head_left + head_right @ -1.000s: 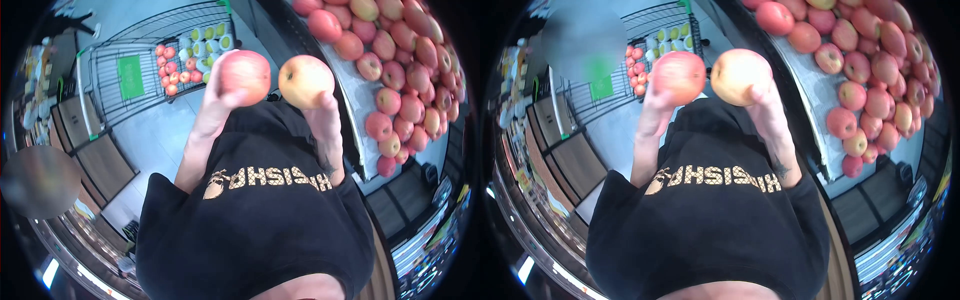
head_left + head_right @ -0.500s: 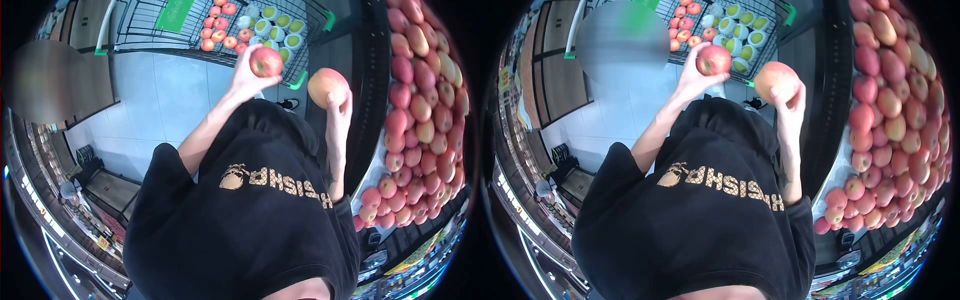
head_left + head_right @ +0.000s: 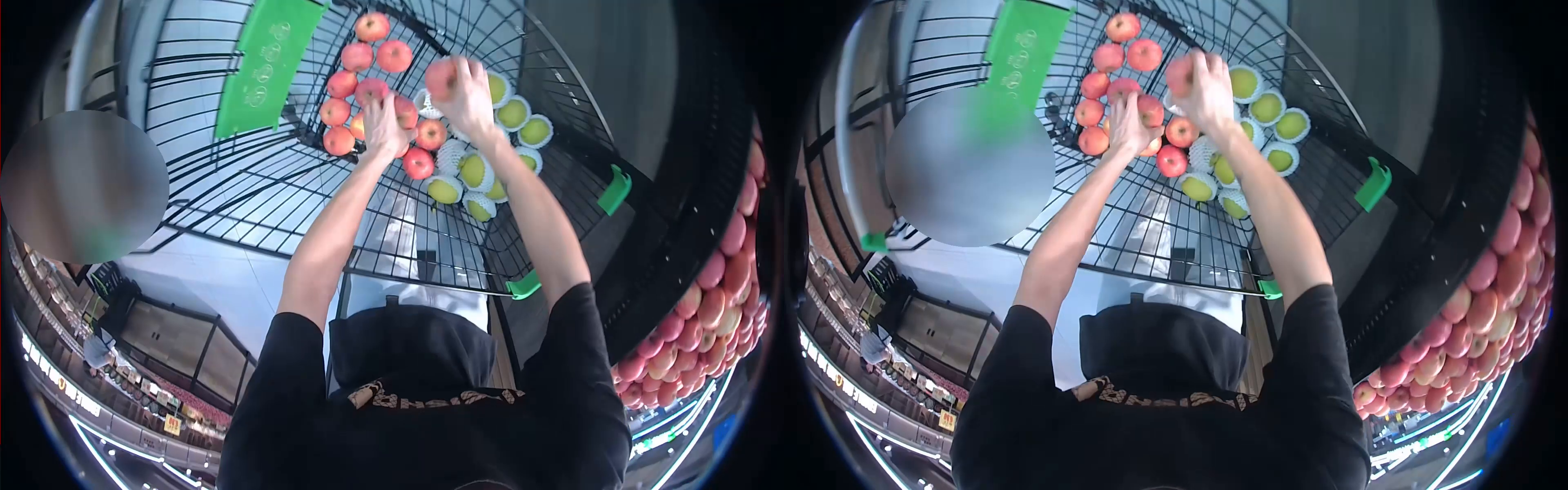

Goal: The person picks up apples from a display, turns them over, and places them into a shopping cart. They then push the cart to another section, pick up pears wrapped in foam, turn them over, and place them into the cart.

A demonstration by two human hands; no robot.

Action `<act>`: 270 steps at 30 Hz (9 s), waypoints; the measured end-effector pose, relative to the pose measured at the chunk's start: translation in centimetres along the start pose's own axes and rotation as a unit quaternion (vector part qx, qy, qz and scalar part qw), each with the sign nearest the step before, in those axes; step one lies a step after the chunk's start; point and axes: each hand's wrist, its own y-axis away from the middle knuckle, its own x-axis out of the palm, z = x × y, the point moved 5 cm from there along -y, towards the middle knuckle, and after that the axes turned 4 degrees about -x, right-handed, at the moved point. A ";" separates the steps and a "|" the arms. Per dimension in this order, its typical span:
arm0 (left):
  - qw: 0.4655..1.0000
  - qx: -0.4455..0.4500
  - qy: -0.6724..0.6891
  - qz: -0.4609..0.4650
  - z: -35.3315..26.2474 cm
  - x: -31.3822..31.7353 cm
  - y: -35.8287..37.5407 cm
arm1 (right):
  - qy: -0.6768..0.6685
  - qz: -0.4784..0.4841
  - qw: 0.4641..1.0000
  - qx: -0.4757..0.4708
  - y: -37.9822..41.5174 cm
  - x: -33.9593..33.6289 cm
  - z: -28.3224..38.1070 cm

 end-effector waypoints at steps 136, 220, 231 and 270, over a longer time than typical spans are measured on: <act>0.753 0.425 0.103 0.492 -50.4 11.2 53.2 | 0.165 -0.408 0.684 0.582 71.7 -51.8 6.6; 0.942 -0.191 -0.172 0.218 6.3 -0.8 4.6 | 0.065 0.110 0.985 0.119 1.5 1.6 -1.5; 0.953 -0.112 -0.215 0.184 7.7 3.0 3.3 | 0.026 0.104 0.987 0.116 5.4 5.9 -1.0; 0.981 0.039 -0.152 0.115 5.8 2.7 4.6 | 0.094 0.107 0.987 0.075 4.9 8.9 -0.2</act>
